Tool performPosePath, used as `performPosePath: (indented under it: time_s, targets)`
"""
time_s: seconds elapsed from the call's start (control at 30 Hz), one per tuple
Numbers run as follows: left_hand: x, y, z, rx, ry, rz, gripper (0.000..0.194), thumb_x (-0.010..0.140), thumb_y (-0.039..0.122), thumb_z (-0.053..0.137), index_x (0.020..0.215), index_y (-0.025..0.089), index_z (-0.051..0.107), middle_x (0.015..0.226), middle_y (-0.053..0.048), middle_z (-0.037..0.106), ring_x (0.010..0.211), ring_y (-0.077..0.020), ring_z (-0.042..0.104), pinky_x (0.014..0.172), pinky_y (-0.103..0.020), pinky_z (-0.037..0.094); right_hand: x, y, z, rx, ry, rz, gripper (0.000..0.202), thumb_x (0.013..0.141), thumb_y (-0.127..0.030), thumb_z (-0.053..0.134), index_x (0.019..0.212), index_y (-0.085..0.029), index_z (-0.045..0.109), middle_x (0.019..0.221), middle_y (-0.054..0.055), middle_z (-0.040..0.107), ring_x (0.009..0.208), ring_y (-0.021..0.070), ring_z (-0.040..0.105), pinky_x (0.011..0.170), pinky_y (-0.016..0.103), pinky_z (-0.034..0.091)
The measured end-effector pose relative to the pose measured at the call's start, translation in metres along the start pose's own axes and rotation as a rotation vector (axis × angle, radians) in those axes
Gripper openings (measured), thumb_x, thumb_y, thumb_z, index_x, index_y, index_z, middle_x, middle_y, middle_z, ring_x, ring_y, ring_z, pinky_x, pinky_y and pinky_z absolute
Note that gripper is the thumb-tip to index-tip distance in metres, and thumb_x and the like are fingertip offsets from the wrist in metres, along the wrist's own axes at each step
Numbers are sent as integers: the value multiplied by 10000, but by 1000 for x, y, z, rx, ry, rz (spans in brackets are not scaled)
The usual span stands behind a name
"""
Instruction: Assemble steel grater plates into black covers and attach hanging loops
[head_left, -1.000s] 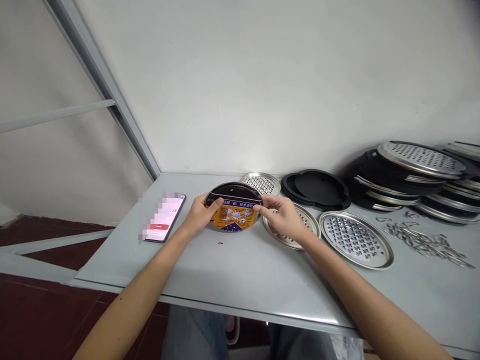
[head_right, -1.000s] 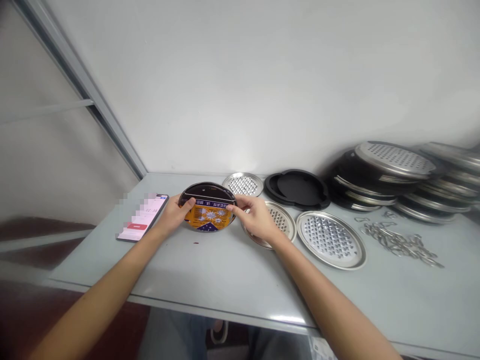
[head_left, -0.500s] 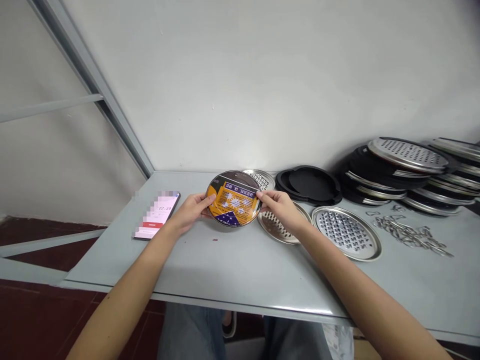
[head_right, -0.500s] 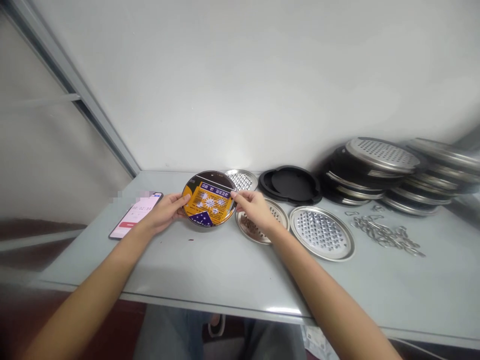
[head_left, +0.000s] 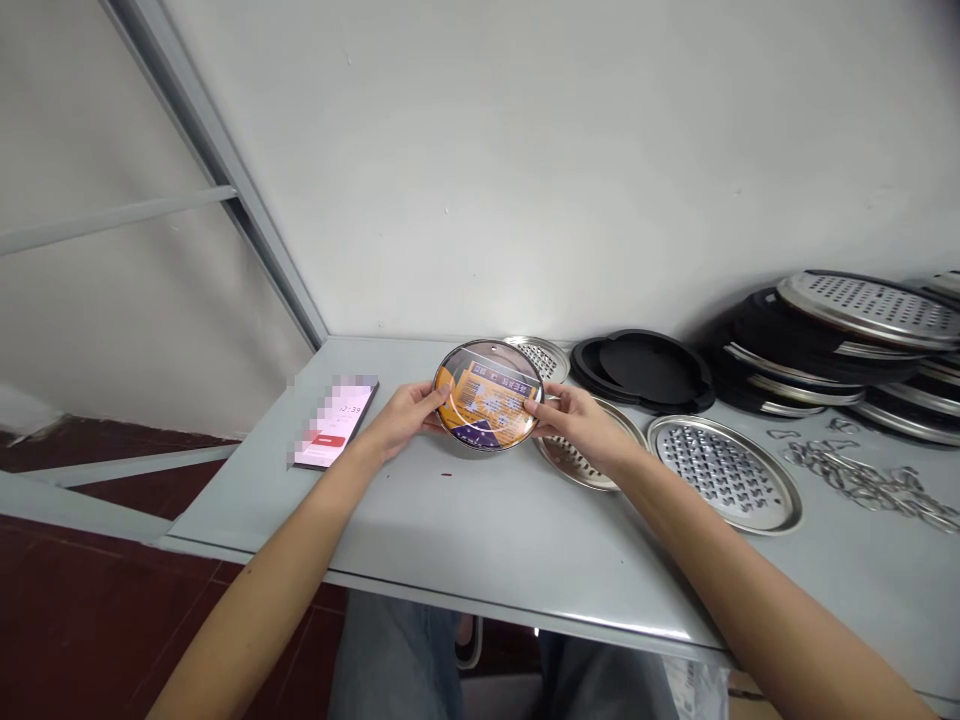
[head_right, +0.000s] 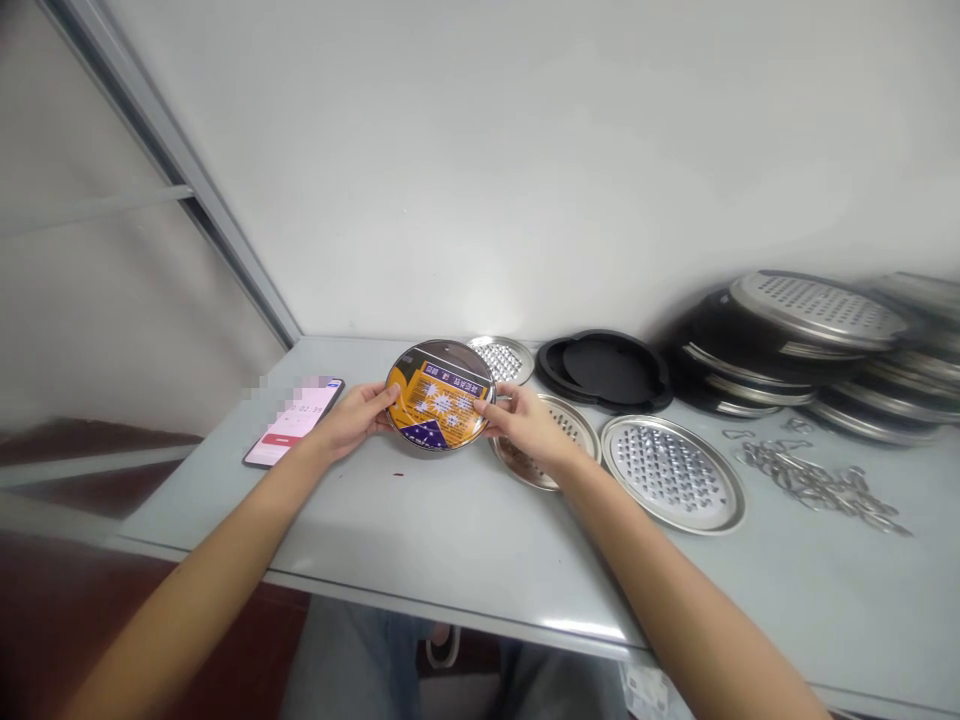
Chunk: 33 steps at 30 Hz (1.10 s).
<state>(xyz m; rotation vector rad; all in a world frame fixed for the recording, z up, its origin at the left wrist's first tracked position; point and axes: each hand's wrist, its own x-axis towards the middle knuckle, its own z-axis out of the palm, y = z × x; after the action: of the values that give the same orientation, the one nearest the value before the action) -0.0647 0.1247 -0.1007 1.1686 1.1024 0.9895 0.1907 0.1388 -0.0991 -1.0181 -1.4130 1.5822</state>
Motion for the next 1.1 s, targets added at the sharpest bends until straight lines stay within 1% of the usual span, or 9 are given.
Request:
performPosePath:
  time_s: [0.2, 0.27, 0.33, 0.43, 0.57, 0.7, 0.8, 0.93, 1.1]
  targets:
    - [-1, 5, -4, -139, -99, 26, 705, 835, 742, 420, 1031, 120, 686, 903, -122, 738, 792, -247, 701, 692, -350, 549, -3, -7, 4, -45, -10, -74, 419, 698, -457, 779, 978, -185, 628, 812, 31, 705, 765, 184, 663, 716, 311, 537]
    - [-2, 5, -4, -94, -110, 83, 681, 837, 726, 443, 1066, 129, 678, 947, -122, 736, 813, -249, 699, 707, -356, 554, -4, -8, 5, -38, -25, -88, 436, 712, -454, 766, 1028, -186, 630, 866, 42, 714, 792, 191, 663, 725, 316, 522]
    - [-3, 6, -1, 13, -87, 159, 584, 806, 638, 593, 1101, 139, 667, 1009, -115, 729, 851, -246, 692, 732, -348, 554, -4, -7, 6, -32, -35, -114, 451, 725, -450, 754, 1068, -188, 622, 916, 51, 718, 810, 194, 660, 723, 318, 513]
    - [-5, 8, 4, 152, -34, 221, 508, 768, 510, 709, 1110, 137, 665, 1037, -106, 724, 892, -243, 679, 756, -338, 551, -3, -4, 6, -29, -38, -161, 458, 752, -450, 729, 1111, -196, 602, 960, 58, 721, 815, 195, 655, 727, 329, 512]
    - [-8, 11, 3, 300, 56, 342, 427, 821, 472, 654, 1054, 116, 680, 975, -91, 725, 875, -227, 669, 756, -325, 547, 0, 2, 4, -93, -44, -230, 391, 818, -433, 658, 1126, -204, 582, 990, 69, 717, 883, 214, 660, 806, 369, 516]
    - [-12, 11, -8, 590, 226, 531, 342, 843, 405, 639, 1066, 151, 688, 929, -48, 719, 844, -198, 657, 735, -283, 530, 4, 9, -1, -227, 72, -251, 369, 828, -375, 632, 1142, -199, 552, 1117, 98, 671, 1056, 224, 623, 902, 378, 490]
    - [-15, 10, -16, 818, 339, 661, 307, 850, 353, 631, 1097, 178, 683, 932, -41, 714, 825, -186, 647, 639, -248, 511, 5, 10, -6, -303, 171, -210, 389, 832, -373, 608, 1167, -192, 530, 1144, 114, 641, 1032, 219, 621, 878, 379, 498]
    - [-13, 9, -24, 1072, 183, 802, 292, 891, 228, 553, 1163, 232, 658, 1124, -42, 696, 997, -198, 634, 786, -298, 519, 4, 6, -12, -268, 205, -191, 446, 826, -415, 607, 1202, -197, 507, 1137, 106, 622, 983, 215, 626, 774, 344, 533]
    - [-9, 8, -31, 1249, 78, 825, 317, 874, 175, 563, 1164, 256, 664, 1179, -40, 684, 1051, -220, 624, 909, -399, 476, 3, 3, -12, -210, 186, -180, 458, 829, -449, 601, 1209, -213, 500, 1055, 77, 623, 898, 202, 648, 679, 311, 543]
